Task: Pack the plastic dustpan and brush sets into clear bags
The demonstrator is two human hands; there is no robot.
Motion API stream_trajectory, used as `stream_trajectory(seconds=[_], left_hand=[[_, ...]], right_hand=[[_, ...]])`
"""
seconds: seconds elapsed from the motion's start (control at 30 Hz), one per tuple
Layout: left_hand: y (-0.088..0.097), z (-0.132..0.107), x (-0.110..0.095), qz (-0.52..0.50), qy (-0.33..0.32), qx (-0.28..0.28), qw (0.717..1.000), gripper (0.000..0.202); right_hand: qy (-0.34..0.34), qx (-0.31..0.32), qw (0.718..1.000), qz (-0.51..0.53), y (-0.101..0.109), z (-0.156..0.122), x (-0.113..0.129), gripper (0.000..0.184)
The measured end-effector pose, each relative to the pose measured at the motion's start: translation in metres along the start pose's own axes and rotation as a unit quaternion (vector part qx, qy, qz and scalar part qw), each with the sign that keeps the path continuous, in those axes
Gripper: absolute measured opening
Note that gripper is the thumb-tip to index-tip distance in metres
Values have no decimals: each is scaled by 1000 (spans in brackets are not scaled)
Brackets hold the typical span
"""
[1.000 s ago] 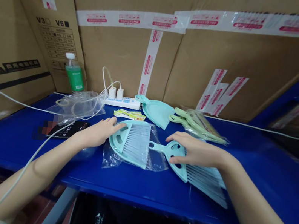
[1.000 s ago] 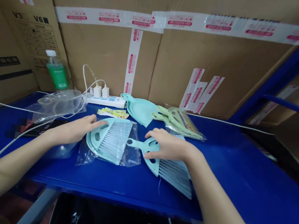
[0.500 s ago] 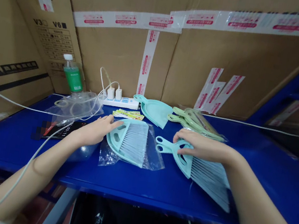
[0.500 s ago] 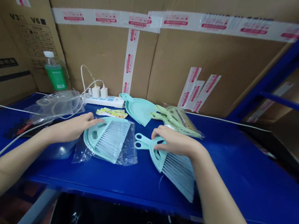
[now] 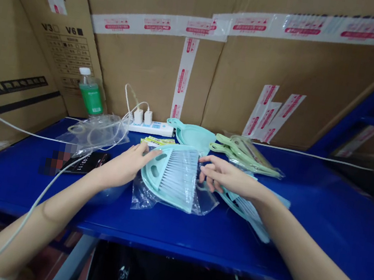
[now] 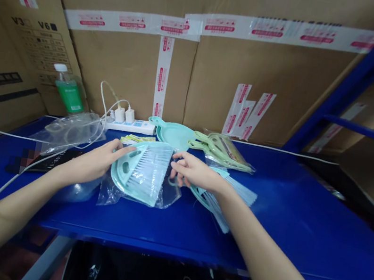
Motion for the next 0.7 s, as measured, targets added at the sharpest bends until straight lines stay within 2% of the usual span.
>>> stream_trajectory(seconds=[0.13, 0.27, 0.43, 0.5, 0.6, 0.7], left_hand=[[1, 1, -6, 40, -4, 8, 999, 59], [7, 3, -14, 36, -17, -17, 999, 59], [13, 3, -22, 58, -45, -119, 990, 57], [17, 3, -26, 65, -57, -165, 982, 51], [22, 0, -38, 53, -114, -211, 970, 34], [26, -4, -50, 33, -176, -225, 958, 23]], right_hand=[[-35, 4, 995, 91, -2, 3, -5, 9], [-36, 16, 984, 173, -4, 3, -7, 9], [31, 12, 973, 226, -3, 8, -10, 27], [41, 2, 968, 247, 0, 9, -13, 29], [49, -18, 961, 273, 6, 10, -15, 26], [58, -34, 957, 283, 11, 10, -14, 25]])
Point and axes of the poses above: each hand's wrist, its own z-axis towards the middle knuckle, its own y-axis out of the back of the hand, x = y × z, the point moved 5 cm from there along z, towards the middle knuckle, and after that the axes turned 3 degrees about y, right-handed, at the moved point
